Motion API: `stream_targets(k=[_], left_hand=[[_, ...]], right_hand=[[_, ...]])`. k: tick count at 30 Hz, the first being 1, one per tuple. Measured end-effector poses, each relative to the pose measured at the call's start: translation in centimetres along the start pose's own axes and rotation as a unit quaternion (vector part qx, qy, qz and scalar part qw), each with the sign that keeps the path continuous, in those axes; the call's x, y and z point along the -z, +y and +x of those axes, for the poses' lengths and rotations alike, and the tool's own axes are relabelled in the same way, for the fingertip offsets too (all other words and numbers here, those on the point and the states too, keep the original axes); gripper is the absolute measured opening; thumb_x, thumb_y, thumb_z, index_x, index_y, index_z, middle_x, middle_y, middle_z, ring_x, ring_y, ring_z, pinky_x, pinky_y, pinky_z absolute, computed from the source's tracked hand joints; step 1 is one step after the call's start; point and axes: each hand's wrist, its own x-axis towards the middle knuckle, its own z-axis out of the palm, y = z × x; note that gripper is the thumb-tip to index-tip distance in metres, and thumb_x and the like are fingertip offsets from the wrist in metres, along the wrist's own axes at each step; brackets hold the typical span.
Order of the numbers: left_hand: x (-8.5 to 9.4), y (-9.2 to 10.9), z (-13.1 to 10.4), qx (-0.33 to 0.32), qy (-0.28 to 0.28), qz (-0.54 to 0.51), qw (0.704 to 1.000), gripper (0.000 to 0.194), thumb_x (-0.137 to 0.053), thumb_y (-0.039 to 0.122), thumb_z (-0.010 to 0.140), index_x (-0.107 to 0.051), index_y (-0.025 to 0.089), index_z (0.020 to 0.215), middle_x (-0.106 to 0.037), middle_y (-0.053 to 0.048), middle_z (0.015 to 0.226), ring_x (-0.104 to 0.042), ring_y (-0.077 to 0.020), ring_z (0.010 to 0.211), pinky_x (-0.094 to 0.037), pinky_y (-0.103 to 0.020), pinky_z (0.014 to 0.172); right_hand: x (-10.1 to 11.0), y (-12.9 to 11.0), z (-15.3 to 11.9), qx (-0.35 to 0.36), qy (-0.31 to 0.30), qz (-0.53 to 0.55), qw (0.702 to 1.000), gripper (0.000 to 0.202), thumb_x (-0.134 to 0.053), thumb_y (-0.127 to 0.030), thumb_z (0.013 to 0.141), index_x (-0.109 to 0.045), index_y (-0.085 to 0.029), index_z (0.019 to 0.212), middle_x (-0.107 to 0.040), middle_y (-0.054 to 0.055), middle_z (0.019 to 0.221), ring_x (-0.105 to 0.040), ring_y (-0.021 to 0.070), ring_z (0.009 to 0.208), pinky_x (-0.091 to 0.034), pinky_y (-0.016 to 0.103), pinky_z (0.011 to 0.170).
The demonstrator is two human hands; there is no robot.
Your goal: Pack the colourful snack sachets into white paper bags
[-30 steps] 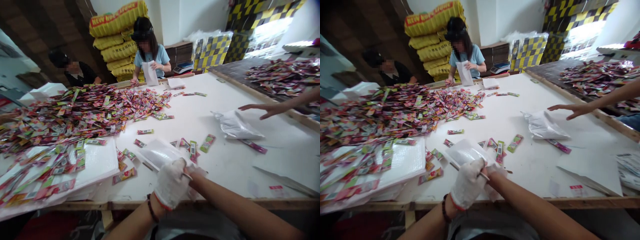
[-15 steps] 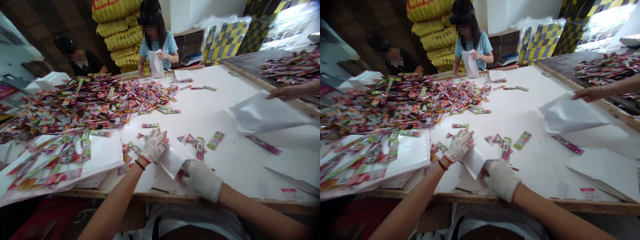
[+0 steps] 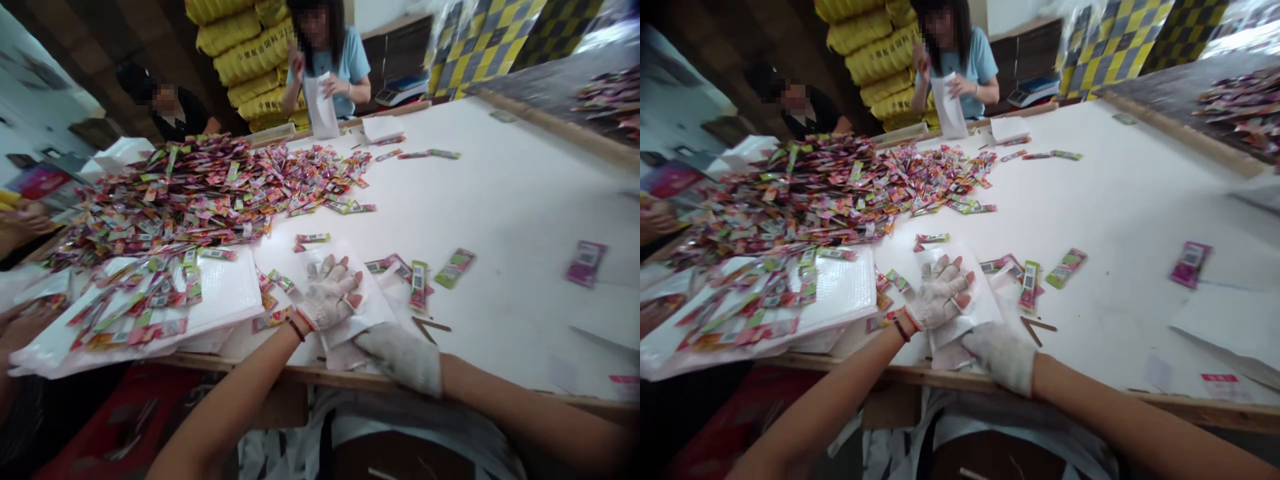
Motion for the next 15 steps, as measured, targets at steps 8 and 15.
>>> stream_targets(k=[8, 15], left_hand=[[-2.6, 1.6, -1.2, -0.104, 0.036, 0.036, 0.993, 0.041, -0.038, 0.040, 0.091, -0.051, 0.027, 0.128, -0.039, -0.005, 0.144, -0.020, -0.0312, 0.137, 0.004, -0.061, 0.108], [-2.4, -0.3, -0.2, -0.133, 0.024, 0.051, 0.990, 0.046, -0.042, 0.040, 0.088, -0.046, 0.029, 0.133, -0.038, -0.006, 0.145, -0.020, -0.0299, 0.137, 0.002, -0.061, 0.109]], right_hand=[[0.2, 0.1, 0.7, -0.042, -0.032, -0.055, 0.997, 0.025, -0.042, -0.004, 0.083, -0.065, -0.012, 0.089, -0.064, 0.013, 0.092, -0.060, 0.0223, 0.085, -0.044, 0.032, 0.073], [1.7, -2.3, 0.1, -0.019, 0.007, -0.083, 0.996, 0.025, -0.043, -0.004, 0.079, -0.065, -0.014, 0.087, -0.064, 0.013, 0.093, -0.059, 0.0228, 0.083, -0.044, 0.033, 0.072]])
